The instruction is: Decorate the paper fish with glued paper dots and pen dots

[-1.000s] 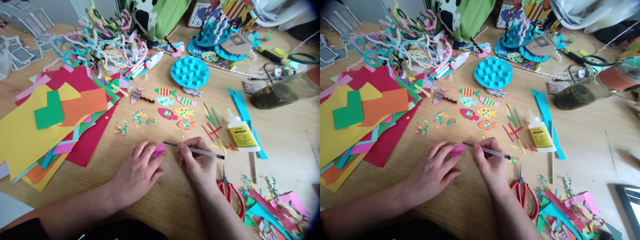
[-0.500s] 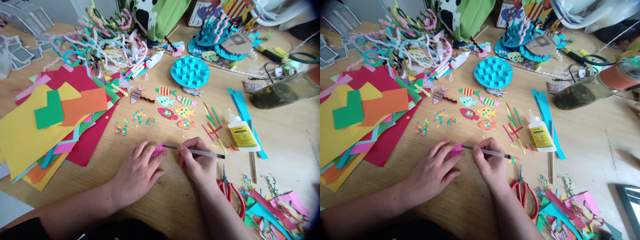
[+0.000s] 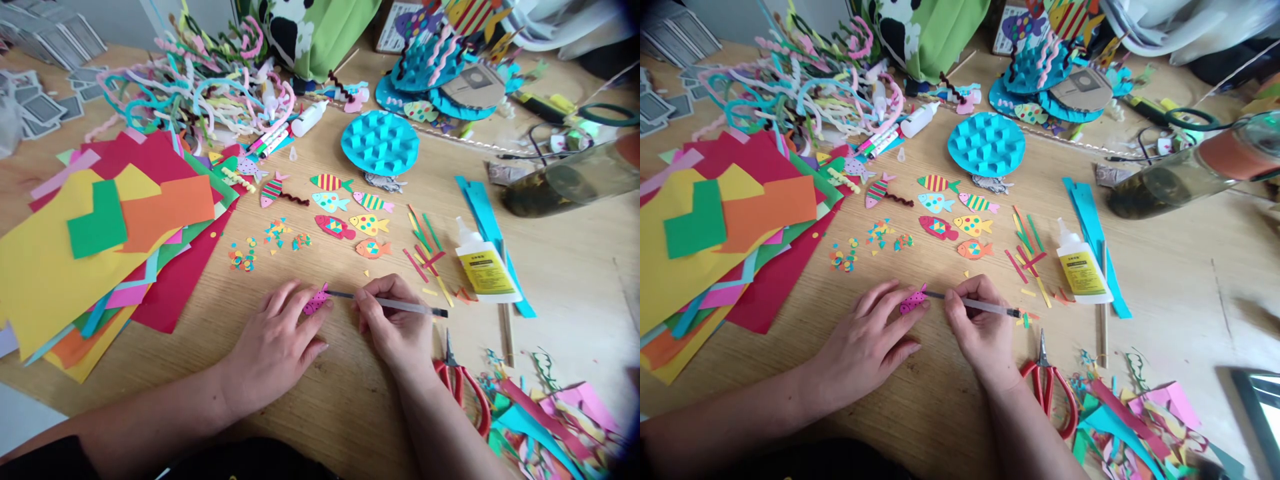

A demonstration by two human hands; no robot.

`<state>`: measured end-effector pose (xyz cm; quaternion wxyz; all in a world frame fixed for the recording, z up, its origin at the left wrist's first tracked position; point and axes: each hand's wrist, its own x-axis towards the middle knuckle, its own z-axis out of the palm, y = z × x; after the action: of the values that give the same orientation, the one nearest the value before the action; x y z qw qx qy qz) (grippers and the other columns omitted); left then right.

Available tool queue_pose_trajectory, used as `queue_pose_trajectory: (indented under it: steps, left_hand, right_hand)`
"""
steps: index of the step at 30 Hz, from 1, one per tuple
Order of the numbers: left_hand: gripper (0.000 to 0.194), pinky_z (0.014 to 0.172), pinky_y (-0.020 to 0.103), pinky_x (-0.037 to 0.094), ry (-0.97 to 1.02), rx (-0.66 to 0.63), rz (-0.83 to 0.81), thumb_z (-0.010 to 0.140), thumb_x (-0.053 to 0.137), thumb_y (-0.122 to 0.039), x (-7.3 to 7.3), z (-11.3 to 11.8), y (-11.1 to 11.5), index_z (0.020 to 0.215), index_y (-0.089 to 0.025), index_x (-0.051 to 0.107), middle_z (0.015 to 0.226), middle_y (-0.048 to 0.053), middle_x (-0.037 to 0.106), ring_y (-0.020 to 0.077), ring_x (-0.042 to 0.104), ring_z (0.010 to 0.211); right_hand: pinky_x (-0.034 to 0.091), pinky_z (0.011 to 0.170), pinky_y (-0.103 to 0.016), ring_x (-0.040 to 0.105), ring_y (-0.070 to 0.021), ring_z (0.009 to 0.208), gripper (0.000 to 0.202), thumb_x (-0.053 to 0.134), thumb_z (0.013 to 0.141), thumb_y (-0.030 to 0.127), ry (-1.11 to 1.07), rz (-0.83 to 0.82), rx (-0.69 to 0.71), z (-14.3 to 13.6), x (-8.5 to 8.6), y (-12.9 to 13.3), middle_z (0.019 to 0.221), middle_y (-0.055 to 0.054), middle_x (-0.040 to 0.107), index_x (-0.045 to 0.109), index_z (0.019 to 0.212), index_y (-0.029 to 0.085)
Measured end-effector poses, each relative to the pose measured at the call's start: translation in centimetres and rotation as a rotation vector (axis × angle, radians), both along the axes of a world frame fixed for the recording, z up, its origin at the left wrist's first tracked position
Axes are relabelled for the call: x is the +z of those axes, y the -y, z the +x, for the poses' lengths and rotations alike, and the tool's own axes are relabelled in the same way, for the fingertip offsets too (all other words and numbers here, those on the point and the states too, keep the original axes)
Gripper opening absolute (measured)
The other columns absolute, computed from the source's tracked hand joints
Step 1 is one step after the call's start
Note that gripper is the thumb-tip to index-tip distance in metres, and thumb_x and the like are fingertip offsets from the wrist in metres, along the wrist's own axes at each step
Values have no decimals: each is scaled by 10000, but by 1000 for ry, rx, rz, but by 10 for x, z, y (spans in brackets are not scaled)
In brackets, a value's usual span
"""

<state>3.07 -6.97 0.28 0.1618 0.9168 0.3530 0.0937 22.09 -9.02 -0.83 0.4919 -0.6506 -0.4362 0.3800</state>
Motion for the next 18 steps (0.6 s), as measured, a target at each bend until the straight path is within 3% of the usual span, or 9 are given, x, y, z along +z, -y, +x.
queue_pose_trajectory:
  steps: [18]
  left_hand:
    - [448, 1063, 520, 413, -6, -2, 8, 901, 613, -304, -1, 0, -1, 1329, -203, 529, 1366, 105, 476, 324, 373, 1292]
  right_hand:
    - [347, 345, -203, 468, -86, 348, 221, 656, 844, 340, 0, 24, -42, -1, 1, -1, 503, 39, 566, 544, 720, 196]
